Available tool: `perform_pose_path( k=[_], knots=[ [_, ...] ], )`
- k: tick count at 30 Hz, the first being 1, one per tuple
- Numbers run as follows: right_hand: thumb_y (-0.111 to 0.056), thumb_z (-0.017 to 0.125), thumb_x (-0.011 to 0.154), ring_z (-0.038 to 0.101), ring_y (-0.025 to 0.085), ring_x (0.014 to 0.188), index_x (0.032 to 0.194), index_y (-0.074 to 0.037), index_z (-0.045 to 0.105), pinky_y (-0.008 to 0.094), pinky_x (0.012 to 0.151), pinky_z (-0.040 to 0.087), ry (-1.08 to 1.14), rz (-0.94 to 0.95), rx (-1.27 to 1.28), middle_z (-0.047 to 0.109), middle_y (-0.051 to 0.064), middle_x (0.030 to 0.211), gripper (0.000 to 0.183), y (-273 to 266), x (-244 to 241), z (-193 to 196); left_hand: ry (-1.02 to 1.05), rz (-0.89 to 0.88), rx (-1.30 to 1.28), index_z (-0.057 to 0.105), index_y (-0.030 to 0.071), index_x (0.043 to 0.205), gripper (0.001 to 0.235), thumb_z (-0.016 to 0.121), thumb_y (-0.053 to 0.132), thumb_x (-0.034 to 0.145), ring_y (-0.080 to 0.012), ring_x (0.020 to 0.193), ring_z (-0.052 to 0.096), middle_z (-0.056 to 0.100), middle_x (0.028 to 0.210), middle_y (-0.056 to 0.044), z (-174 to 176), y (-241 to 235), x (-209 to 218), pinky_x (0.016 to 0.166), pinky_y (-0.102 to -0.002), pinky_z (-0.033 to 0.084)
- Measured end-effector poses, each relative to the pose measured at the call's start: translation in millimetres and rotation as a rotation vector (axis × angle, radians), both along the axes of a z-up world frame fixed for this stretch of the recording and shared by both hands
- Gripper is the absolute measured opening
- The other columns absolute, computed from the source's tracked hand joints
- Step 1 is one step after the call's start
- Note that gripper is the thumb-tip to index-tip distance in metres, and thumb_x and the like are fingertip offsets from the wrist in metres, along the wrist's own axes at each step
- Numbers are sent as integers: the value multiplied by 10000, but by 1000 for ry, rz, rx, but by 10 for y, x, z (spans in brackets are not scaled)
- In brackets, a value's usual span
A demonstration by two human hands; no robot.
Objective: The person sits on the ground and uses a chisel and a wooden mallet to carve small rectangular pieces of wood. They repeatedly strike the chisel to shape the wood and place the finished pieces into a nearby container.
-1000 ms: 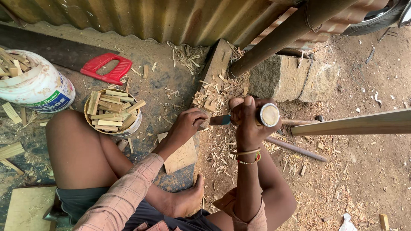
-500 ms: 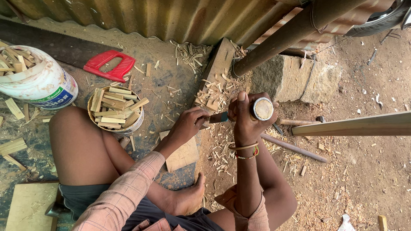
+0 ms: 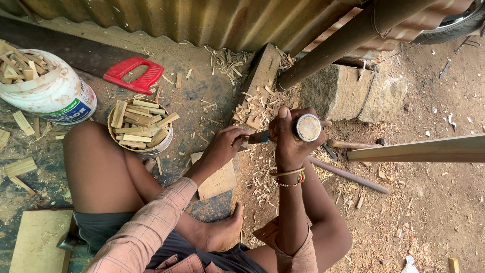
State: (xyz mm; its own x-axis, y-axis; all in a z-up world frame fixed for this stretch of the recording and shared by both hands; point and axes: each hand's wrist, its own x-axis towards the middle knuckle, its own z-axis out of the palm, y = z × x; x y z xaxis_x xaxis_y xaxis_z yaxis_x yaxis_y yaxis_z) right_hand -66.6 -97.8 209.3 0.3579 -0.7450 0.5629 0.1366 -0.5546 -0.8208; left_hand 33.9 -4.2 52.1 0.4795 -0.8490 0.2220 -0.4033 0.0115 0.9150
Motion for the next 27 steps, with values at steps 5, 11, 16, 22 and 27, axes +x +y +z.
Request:
perform_pose_path(
  k=[5,11,16,22,27],
  knots=[
    [-29,746,1014,587,84,660,878,-7,594,240,598,480,9,-17,-91,643,46,752,204,24,-13,-17,-41,-20,-35,707,0,1097,187,700,14,911,-277,905,729,718,1058,-116,-33,-6,-24,796,-381,581],
    [-30,718,1002,600,78,600,866,-18,593,236,521,482,-36,-13,-12,640,42,710,185,45,2,83,-53,6,-93,699,-9,1071,156,690,-10,915,-270,885,730,712,1051,-122,24,-3,-71,757,-384,578],
    [-12,677,1012,614,118,540,898,-21,575,275,481,508,-164,8,-35,647,64,705,153,28,-124,350,-76,10,-173,691,-3,1092,188,666,-36,909,-259,892,734,713,1067,-117,264,-47,-94,761,-367,589],
    [55,649,990,614,131,581,936,-3,559,279,501,529,-161,18,-44,628,86,717,120,-73,34,27,-30,54,-183,676,-11,1098,184,627,-65,929,-263,908,740,708,1067,-122,37,-6,-123,765,-360,600],
    [59,604,993,577,94,573,919,-33,519,260,494,509,-198,67,92,565,36,705,145,8,-3,-132,145,1,-40,653,26,1089,102,624,20,992,-227,876,758,702,1043,-84,-368,-101,-128,742,-320,592]
  ],
)
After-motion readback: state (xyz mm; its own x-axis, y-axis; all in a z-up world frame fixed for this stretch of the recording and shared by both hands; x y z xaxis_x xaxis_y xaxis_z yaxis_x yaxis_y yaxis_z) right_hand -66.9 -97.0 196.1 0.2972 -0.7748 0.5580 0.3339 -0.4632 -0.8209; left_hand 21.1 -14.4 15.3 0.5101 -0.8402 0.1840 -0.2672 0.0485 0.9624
